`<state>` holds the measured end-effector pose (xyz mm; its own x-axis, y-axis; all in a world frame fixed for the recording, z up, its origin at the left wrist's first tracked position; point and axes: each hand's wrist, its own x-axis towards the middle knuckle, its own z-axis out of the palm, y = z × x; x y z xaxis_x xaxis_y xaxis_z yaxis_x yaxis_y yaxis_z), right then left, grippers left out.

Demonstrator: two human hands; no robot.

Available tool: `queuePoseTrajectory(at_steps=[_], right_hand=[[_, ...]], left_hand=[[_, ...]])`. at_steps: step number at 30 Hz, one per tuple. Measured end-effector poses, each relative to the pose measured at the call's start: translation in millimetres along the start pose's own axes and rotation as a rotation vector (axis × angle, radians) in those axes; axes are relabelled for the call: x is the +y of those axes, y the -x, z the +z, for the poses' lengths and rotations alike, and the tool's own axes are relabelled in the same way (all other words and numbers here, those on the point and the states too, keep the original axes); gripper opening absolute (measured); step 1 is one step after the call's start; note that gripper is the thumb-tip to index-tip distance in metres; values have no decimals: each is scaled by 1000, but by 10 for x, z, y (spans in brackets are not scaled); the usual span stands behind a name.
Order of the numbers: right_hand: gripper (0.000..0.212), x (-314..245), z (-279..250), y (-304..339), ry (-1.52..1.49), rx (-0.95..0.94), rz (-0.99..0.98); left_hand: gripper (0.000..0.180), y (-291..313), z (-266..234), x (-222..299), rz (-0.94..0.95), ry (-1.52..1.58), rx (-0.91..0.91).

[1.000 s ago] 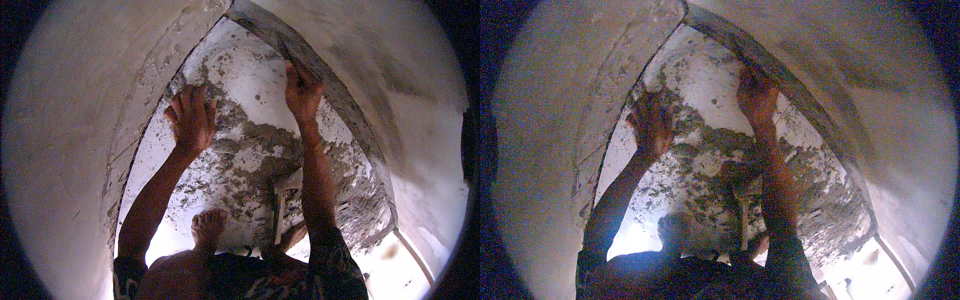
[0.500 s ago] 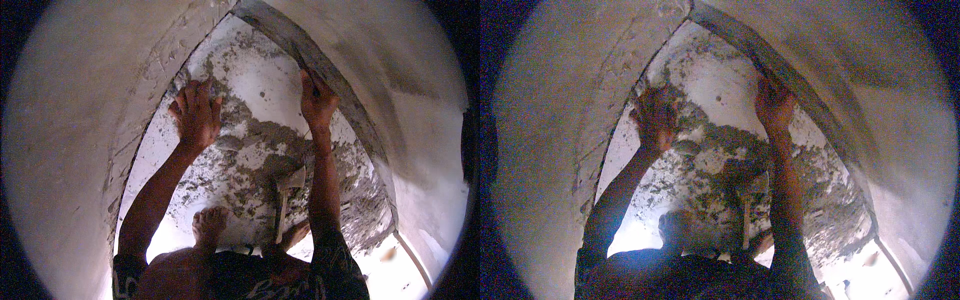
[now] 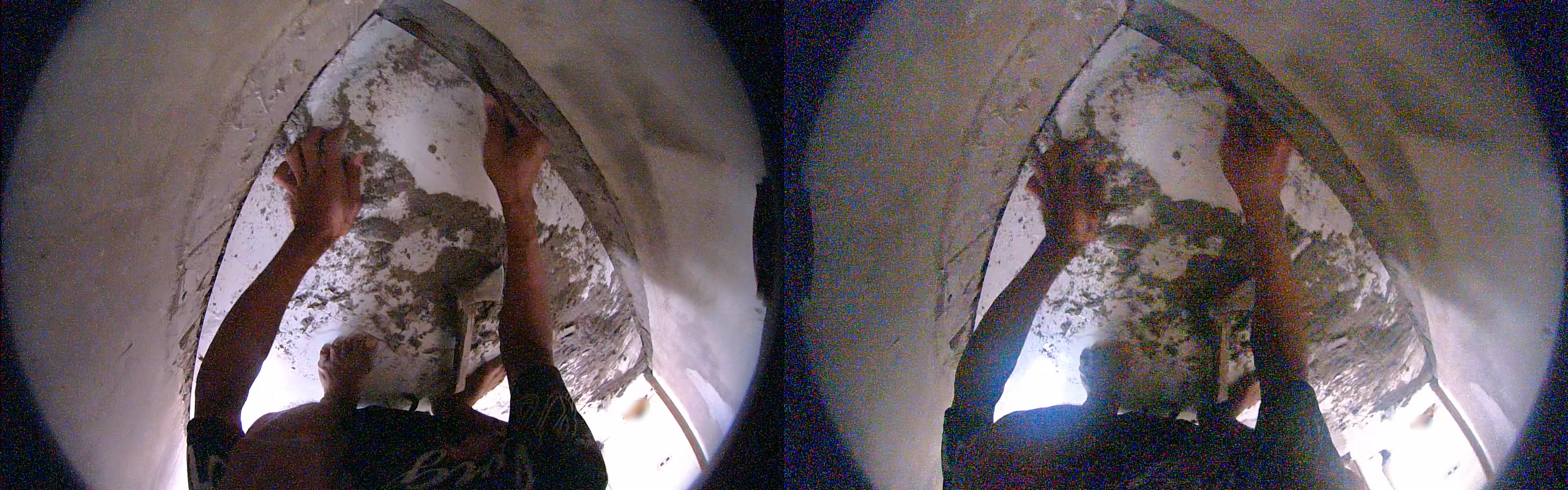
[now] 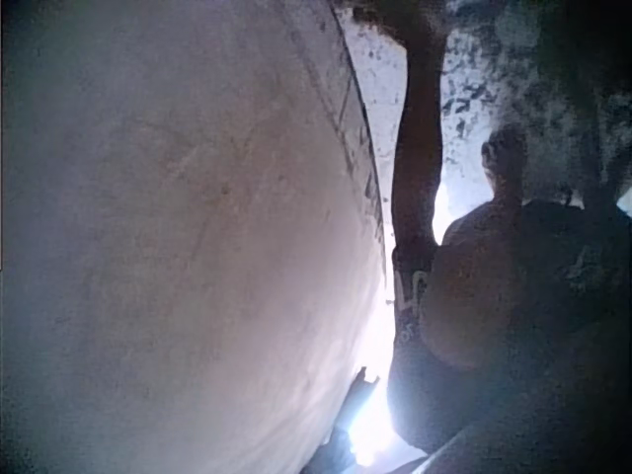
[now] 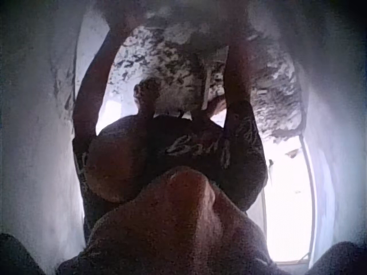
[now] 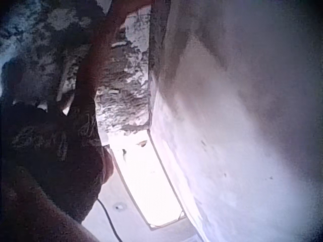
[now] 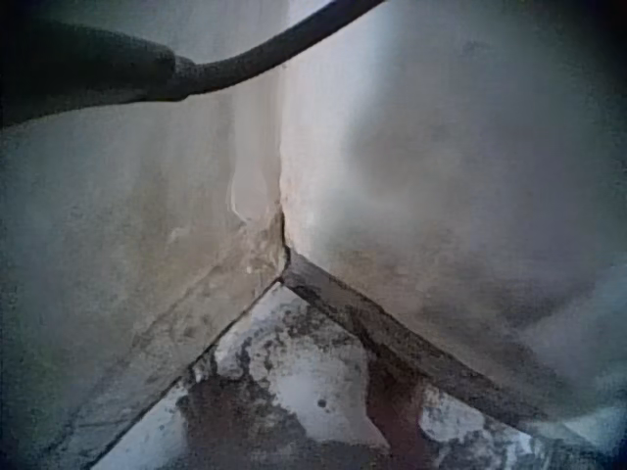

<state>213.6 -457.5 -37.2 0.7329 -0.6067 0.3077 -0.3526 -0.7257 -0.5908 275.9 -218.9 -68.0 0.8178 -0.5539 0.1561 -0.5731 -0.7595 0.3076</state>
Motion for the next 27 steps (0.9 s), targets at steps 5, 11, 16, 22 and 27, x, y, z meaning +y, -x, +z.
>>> queuePoseTrajectory(at_steps=[5,11,16,22,27], right_hand=[[20,-50,289,-218,167,-1,-144],[27,-169,-243,15,-29,77,156],[27,-104,-255,-57,68,87,29],[28,-110,-230,-150,44,11,84],[26,13,-269,-56,-212,148,-77]], left_hand=[[44,-31,49,58,-4,-87,-3],[45,24,18,17,23,-55,2],[43,9,21,51,13,-100,-28],[42,-10,114,36,59,-92,56],[43,15,125,-18,-16,10,45]])
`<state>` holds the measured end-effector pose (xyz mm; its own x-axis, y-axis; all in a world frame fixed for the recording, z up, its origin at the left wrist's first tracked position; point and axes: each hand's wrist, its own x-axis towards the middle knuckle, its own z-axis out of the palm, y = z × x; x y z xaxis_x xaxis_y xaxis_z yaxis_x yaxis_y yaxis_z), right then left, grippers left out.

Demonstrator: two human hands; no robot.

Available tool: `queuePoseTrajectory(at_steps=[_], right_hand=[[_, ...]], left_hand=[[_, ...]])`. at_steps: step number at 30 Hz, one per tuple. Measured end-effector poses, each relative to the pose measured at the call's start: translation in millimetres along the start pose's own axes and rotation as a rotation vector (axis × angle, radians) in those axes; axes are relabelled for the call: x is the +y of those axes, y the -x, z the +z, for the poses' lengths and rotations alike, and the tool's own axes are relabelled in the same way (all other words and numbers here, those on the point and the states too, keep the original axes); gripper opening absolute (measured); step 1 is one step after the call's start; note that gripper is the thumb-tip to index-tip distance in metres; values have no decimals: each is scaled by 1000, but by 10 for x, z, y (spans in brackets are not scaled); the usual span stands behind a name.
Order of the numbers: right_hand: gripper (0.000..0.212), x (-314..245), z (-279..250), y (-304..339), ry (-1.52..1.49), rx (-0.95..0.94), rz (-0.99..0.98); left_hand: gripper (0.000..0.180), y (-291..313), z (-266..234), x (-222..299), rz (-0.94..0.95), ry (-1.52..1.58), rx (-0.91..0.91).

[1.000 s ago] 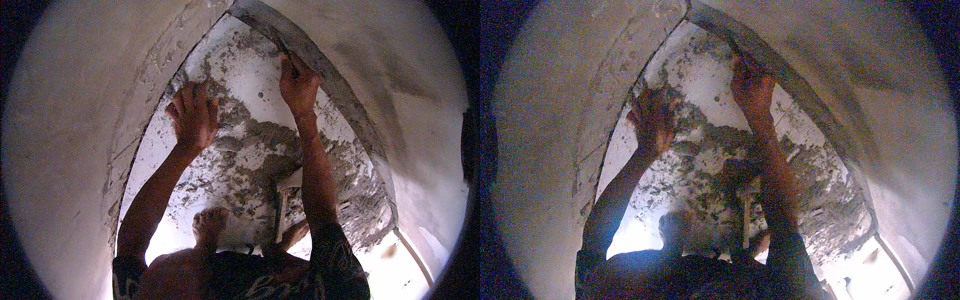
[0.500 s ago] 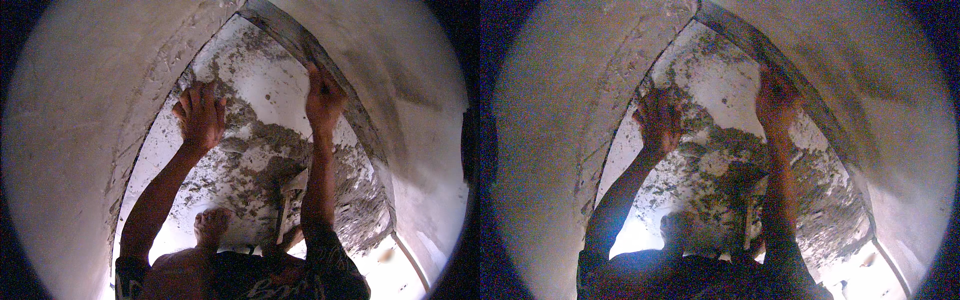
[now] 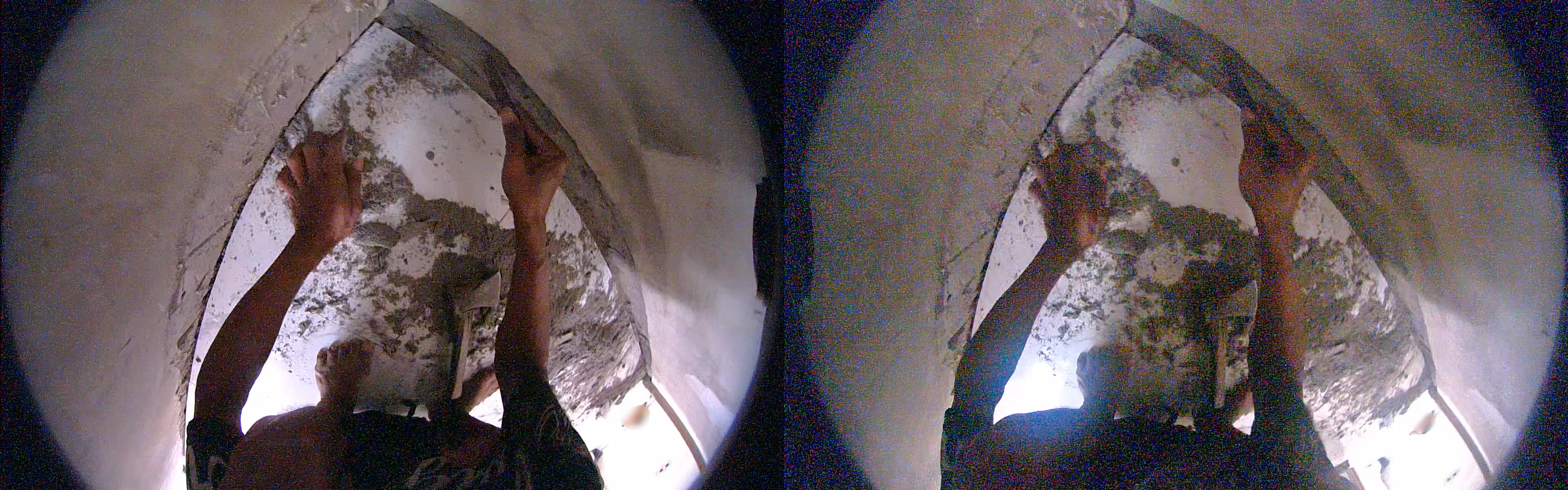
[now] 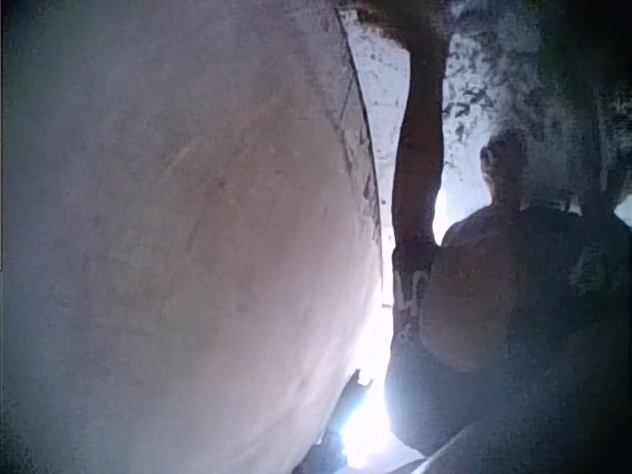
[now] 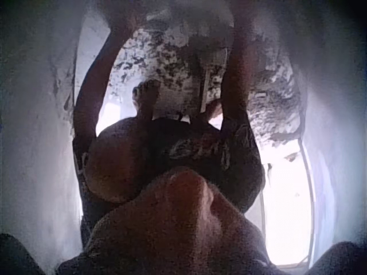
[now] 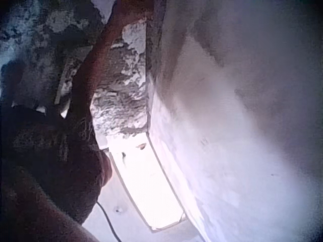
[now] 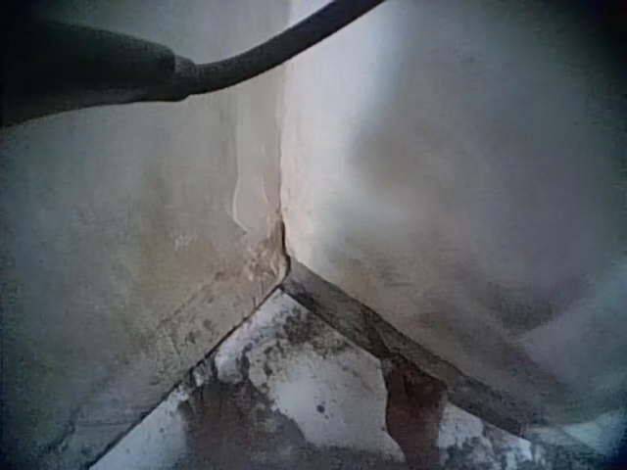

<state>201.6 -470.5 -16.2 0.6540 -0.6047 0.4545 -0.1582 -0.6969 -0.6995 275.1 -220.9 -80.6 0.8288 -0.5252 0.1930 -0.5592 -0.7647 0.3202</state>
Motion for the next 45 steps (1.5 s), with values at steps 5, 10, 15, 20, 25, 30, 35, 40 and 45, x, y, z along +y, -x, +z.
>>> queuePoseTrajectory(at_steps=[5,10,15,20,25,30,35,40,45], right_hand=[[23,-38,297,-97,173,-102,46],[27,-49,267,-28,101,-51,186],[27,-132,248,29,187,3,79],[27,-94,495,-101,62,-80,123],[26,-135,317,-126,18,-27,66],[23,-86,630,-251,81,-101,-30],[25,24,-1,126,193,-66,189],[26,-10,0,104,264,-51,54],[25,57,-77,139,228,-51,118]], left_hand=[[44,-3,13,-6,-145,359,-138],[42,-22,-17,45,60,-118,-114],[41,35,25,-61,8,78,10],[42,23,35,55,-167,554,-39],[41,-28,-51,37,74,-54,-9],[40,-31,-19,35,50,-18,-21],[42,-29,-112,73,16,-75,-30],[42,3,-48,54,45,-74,-39],[42,-4,-31,7,43,-18,4]])
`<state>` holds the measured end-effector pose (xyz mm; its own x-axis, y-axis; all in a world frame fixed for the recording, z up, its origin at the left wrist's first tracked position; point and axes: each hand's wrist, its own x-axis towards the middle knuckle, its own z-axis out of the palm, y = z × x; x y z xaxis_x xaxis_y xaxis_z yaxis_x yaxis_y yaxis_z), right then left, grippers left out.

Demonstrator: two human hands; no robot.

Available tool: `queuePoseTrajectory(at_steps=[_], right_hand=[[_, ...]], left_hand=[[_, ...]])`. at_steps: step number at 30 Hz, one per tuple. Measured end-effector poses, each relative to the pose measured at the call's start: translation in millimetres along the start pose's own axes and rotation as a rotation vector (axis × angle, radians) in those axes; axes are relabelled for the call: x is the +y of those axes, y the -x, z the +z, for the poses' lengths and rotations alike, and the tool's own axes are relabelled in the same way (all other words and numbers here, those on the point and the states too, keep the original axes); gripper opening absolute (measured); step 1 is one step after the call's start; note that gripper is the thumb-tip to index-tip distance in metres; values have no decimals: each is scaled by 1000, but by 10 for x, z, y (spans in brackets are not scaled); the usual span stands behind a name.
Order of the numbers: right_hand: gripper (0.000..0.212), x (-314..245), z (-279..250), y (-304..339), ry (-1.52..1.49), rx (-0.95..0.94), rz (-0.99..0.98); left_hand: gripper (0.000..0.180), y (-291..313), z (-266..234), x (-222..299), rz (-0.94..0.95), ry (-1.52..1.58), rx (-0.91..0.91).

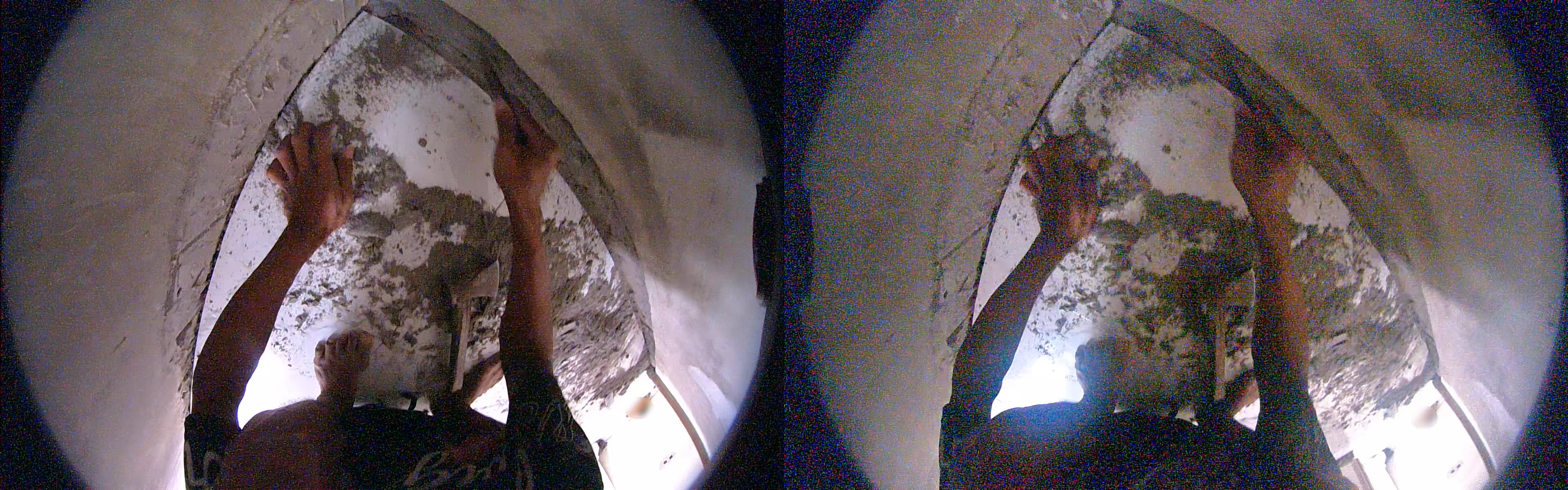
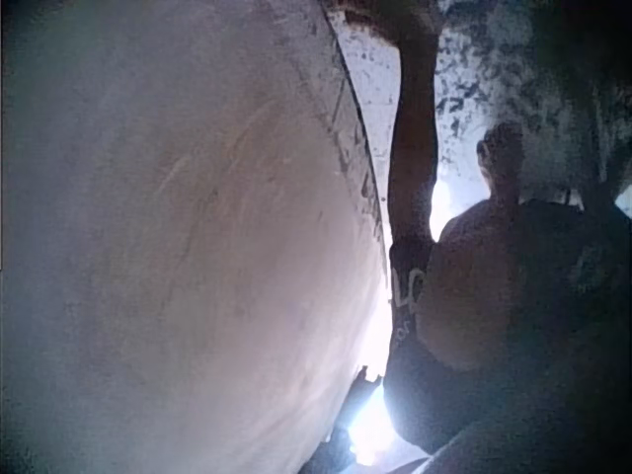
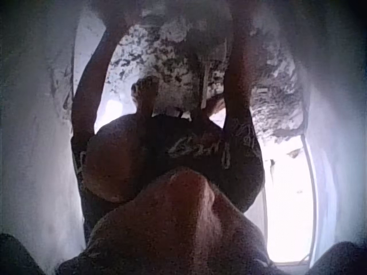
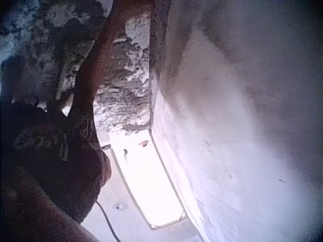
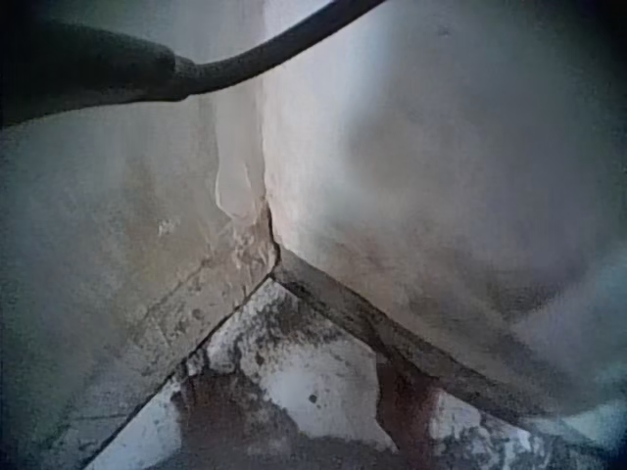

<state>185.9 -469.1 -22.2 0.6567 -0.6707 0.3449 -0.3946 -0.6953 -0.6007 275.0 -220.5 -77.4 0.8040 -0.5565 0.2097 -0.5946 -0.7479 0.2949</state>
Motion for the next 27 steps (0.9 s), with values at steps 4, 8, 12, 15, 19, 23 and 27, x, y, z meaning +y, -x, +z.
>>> queuePoseTrajectory(at_steps=[4,8,12,15,19,23,27], right_hand=[[27,-82,315,-169,38,-68,-73],[28,-103,148,-30,-38,9,-25],[28,-68,273,-83,66,47,-97],[27,-36,250,-45,7,48,-131],[26,-125,321,-119,-162,-68,28],[24,-31,202,-83,40,129,-183],[24,153,379,-246,-391,-129,77]], left_hand=[[42,-25,-99,150,-60,-66,-107],[43,-26,-56,62,-26,-106,-56],[43,-25,-12,20,0,-35,-95],[43,-11,-27,32,-9,-53,17],[42,-19,-39,80,-12,-123,-2],[41,-53,-77,70,-55,-93,-49],[42,-46,-32,186,15,-171,-15]])
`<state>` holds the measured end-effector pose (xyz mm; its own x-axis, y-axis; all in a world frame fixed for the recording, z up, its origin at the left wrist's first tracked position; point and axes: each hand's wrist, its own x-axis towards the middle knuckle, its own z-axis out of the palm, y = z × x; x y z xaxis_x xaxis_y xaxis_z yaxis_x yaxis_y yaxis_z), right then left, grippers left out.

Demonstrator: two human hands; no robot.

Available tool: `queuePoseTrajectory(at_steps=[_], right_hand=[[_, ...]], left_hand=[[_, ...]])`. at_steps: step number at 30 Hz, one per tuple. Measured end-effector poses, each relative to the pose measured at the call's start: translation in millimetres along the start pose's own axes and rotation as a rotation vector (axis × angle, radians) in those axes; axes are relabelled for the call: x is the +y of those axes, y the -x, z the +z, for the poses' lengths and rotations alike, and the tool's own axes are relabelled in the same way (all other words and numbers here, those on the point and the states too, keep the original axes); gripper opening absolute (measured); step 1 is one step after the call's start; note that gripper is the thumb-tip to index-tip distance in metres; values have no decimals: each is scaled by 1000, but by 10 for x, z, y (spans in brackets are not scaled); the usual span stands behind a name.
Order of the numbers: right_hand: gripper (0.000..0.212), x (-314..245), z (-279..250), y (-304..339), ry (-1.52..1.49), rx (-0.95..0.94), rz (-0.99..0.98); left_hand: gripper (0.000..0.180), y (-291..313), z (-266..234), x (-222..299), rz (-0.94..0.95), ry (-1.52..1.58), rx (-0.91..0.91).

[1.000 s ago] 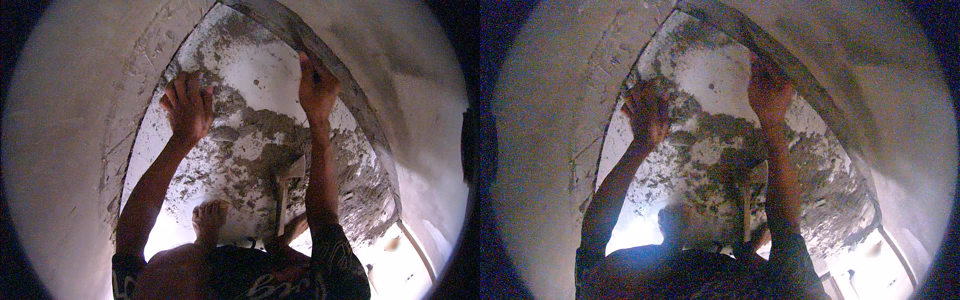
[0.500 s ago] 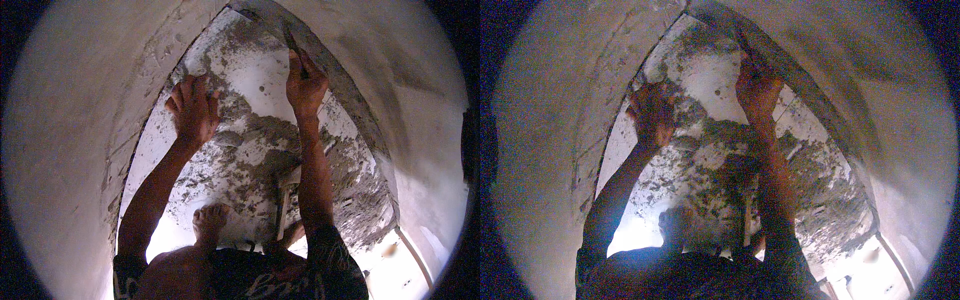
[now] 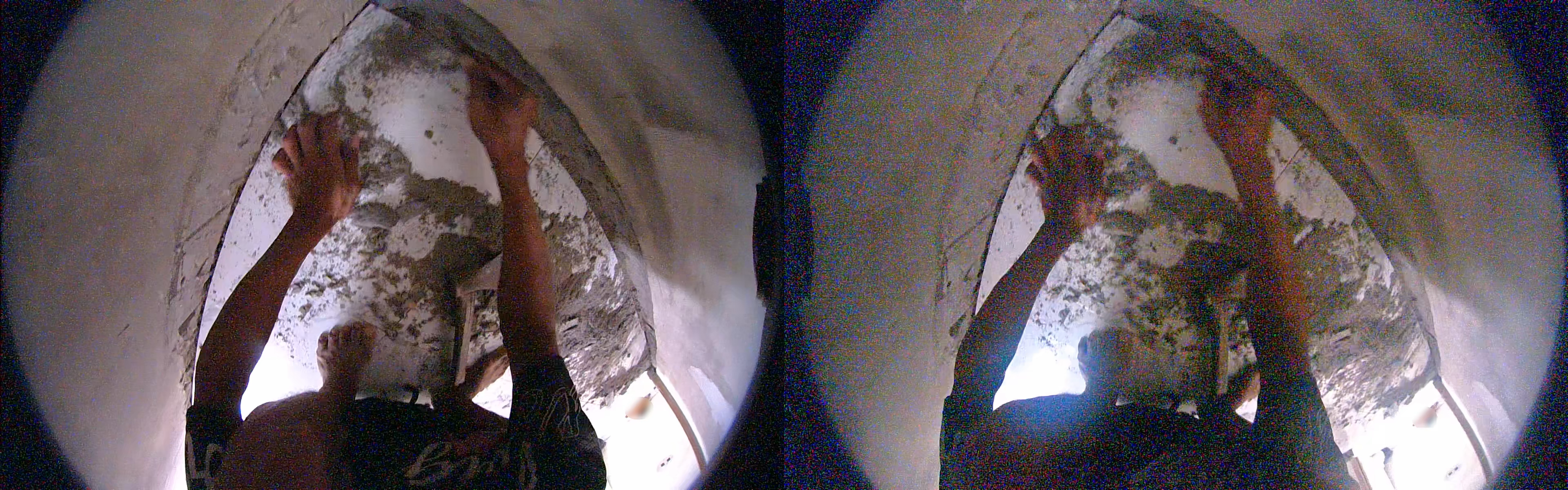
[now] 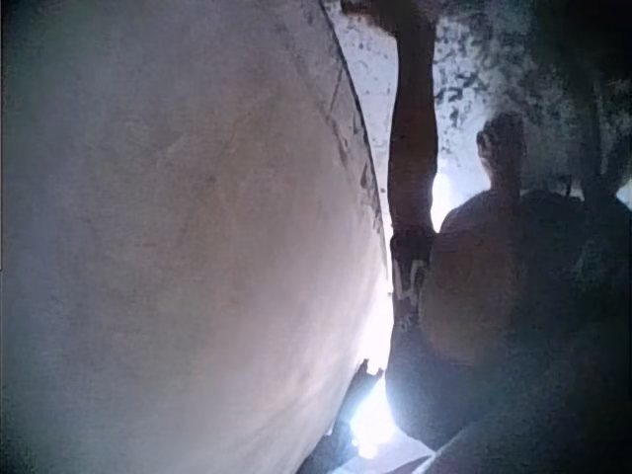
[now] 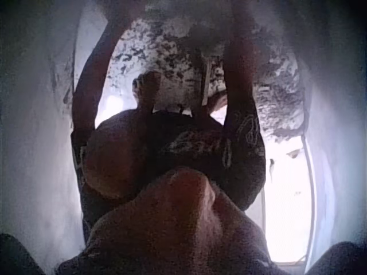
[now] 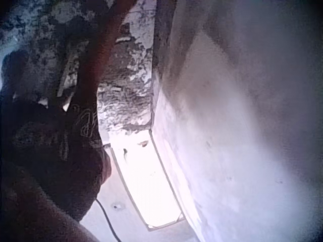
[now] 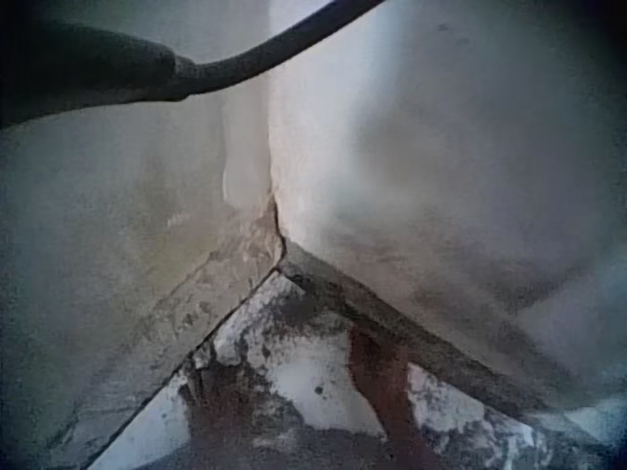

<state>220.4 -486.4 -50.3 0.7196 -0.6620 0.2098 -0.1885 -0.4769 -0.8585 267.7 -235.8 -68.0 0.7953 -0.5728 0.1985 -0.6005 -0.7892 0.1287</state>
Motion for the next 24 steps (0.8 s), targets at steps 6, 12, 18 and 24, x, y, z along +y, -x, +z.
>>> queuePoseTrajectory(at_steps=[6,12,18,24], right_hand=[[22,-309,124,68,309,73,-208],[23,-126,187,83,385,186,-429],[24,-251,297,-115,285,61,-203],[28,-436,-516,434,269,156,131]], left_hand=[[43,101,145,-223,2,143,-48],[42,23,-20,-79,-25,86,-34],[41,10,135,-164,7,102,-27],[42,47,8,-217,-10,106,5]])
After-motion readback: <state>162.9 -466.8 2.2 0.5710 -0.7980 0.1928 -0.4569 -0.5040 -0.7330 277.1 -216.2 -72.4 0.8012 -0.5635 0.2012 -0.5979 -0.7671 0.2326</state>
